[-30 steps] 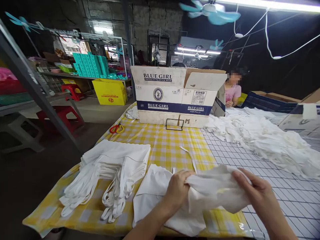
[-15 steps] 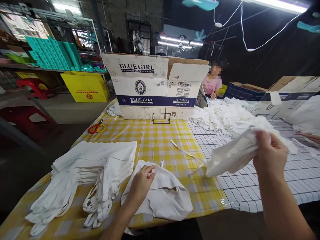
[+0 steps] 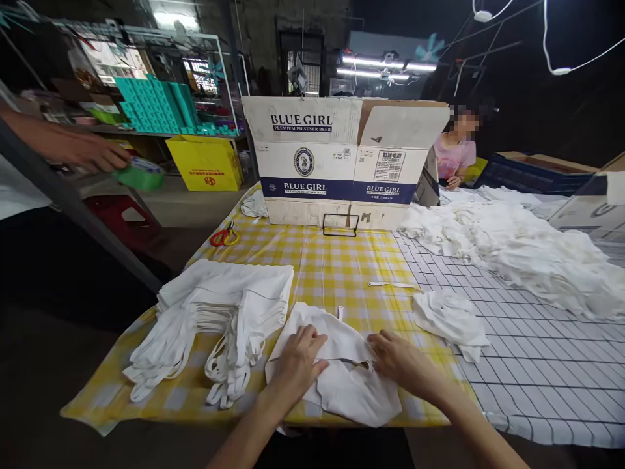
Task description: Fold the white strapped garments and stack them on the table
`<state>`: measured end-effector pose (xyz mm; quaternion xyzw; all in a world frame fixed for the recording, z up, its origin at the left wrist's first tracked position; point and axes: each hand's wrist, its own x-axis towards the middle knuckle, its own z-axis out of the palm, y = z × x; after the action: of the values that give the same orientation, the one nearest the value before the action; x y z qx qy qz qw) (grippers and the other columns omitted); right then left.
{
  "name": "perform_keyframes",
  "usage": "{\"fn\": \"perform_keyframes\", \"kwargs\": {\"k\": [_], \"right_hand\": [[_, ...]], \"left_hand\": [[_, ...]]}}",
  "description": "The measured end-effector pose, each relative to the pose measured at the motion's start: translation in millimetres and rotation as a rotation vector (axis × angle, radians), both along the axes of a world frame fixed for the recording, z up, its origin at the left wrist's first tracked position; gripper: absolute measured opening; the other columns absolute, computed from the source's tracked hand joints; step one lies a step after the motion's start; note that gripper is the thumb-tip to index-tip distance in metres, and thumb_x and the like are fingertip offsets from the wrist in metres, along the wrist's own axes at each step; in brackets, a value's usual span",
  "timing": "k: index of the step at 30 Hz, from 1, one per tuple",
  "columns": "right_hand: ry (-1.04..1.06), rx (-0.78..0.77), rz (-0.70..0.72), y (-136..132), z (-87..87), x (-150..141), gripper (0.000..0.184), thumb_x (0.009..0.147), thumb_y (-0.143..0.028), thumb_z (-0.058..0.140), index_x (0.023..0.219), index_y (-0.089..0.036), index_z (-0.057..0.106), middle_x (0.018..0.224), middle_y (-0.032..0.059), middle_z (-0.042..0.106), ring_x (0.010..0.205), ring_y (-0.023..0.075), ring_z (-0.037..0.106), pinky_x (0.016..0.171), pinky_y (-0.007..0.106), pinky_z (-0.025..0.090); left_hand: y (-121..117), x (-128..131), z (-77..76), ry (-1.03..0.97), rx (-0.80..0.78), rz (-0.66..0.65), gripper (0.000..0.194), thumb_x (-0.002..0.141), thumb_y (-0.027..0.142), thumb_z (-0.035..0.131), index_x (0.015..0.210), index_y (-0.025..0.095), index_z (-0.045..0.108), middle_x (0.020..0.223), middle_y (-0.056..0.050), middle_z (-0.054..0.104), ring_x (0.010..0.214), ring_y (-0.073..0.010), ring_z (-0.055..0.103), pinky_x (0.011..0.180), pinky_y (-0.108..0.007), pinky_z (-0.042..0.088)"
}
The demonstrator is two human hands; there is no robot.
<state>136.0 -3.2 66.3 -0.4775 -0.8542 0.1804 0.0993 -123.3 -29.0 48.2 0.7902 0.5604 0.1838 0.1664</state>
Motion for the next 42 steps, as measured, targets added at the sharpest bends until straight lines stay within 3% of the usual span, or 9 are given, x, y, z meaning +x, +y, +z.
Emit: {"fn": "perform_keyframes", "kwargs": {"k": [4, 9, 16, 23, 27, 29, 34, 38, 42], "right_hand": [[-0.025, -0.007, -0.071, -7, -8.1, -12, 0.012, 0.079, -0.014, 0.046, 0.072, -0.020, 0.054, 0.077, 0.0023, 0.057, 0.069, 0.0165, 0.057, 0.060, 0.025, 0.041], [0.290, 0.068, -0.231, -12, 12.4, -8, 0.012, 0.088, -0.023, 0.037, 0.082, -0.021, 0.047, 0.071, 0.0003, 0.057, 0.064, 0.0156, 0.056, 0.060, 0.025, 0.040], [0.324, 0.227, -0.490, -9, 26.7, -2, 0.014, 0.086, -0.033, 0.041, 0.091, -0.022, 0.048, 0.056, -0.0041, 0.051, 0.049, 0.0147, 0.049, 0.051, 0.024, 0.035], [0.158, 0.137, -0.364, 3, 12.0, -12, 0.007, 0.081, -0.023, 0.041, 0.085, -0.022, 0.047, 0.053, -0.0053, 0.049, 0.047, 0.0150, 0.049, 0.048, 0.024, 0.031], [0.431, 0.312, -0.465, -9, 19.5, -28, 0.019, 0.083, -0.025, 0.042, 0.102, -0.021, 0.043, 0.074, 0.0008, 0.055, 0.062, 0.0163, 0.054, 0.059, 0.028, 0.042], [0.580, 0.368, -0.353, -27, 17.3, -49, 0.024, 0.084, -0.024, 0.044, 0.108, -0.021, 0.041, 0.086, 0.0046, 0.056, 0.076, 0.0181, 0.056, 0.070, 0.030, 0.044], [0.477, 0.012, -0.053, -68, -15.0, -115, 0.062, 0.064, -0.023, 0.066, 0.119, -0.017, 0.040, 0.111, 0.0124, 0.055, 0.097, 0.0262, 0.053, 0.082, 0.034, 0.042], [0.360, -0.147, -0.029, -67, -25.1, -117, 0.014, 0.074, -0.013, 0.049, 0.084, -0.018, 0.058, 0.085, 0.0038, 0.063, 0.079, 0.0185, 0.057, 0.070, 0.026, 0.040], [0.334, -0.218, -0.001, -57, -8.5, -83, 0.017, 0.080, -0.014, 0.043, 0.075, -0.018, 0.059, 0.071, -0.0014, 0.062, 0.067, 0.0126, 0.056, 0.060, 0.020, 0.036]], "left_hand": [[6, 19, -2.1, -0.029, -0.005, -0.074, 0.028, 0.074, 0.027, 0.064, 0.101, 0.022, 0.058, 0.099, -0.006, 0.052, 0.097, -0.0263, 0.046, 0.084, -0.039, 0.037], [10, 28, -7.0, -0.063, 0.052, -0.018, 0.018, 0.077, 0.012, 0.050, 0.090, 0.019, 0.060, 0.092, -0.009, 0.055, 0.092, -0.0267, 0.049, 0.079, -0.038, 0.037], [12, 25, 53.1, -0.459, -0.026, 0.119, 0.036, 0.075, 0.007, 0.037, 0.097, 0.021, 0.063, 0.068, -0.001, 0.060, 0.062, -0.0152, 0.053, 0.059, -0.025, 0.035], [4, 17, 94.1, -0.864, -0.080, 0.276, 0.043, 0.079, 0.018, 0.037, 0.119, 0.019, 0.054, 0.086, -0.003, 0.065, 0.082, -0.0159, 0.057, 0.072, -0.023, 0.042], [7, 14, 99.5, -0.985, -0.079, 0.331, 0.043, 0.077, 0.017, 0.039, 0.115, 0.023, 0.057, 0.119, -0.002, 0.057, 0.109, -0.0177, 0.050, 0.091, -0.026, 0.038], [9, 20, 103.9, -1.017, -0.093, 0.333, 0.043, 0.077, 0.017, 0.040, 0.116, 0.023, 0.056, 0.124, -0.002, 0.054, 0.111, -0.0186, 0.049, 0.093, -0.028, 0.037], [11, 36, 118.0, -1.072, -0.053, 0.286, 0.042, 0.081, 0.018, 0.038, 0.120, 0.024, 0.053, 0.129, 0.000, 0.050, 0.122, -0.0180, 0.040, 0.102, -0.029, 0.028], [14, 23, 127.3, -1.102, 0.036, 0.331, 0.040, 0.082, 0.021, 0.038, 0.119, 0.025, 0.053, 0.129, 0.000, 0.050, 0.122, -0.0177, 0.040, 0.102, -0.028, 0.029], [17, -2, 130.4, -1.133, 0.117, 0.458, 0.039, 0.078, 0.024, 0.043, 0.115, 0.020, 0.057, 0.116, -0.003, 0.059, 0.112, -0.0203, 0.049, 0.095, -0.030, 0.037]]}}
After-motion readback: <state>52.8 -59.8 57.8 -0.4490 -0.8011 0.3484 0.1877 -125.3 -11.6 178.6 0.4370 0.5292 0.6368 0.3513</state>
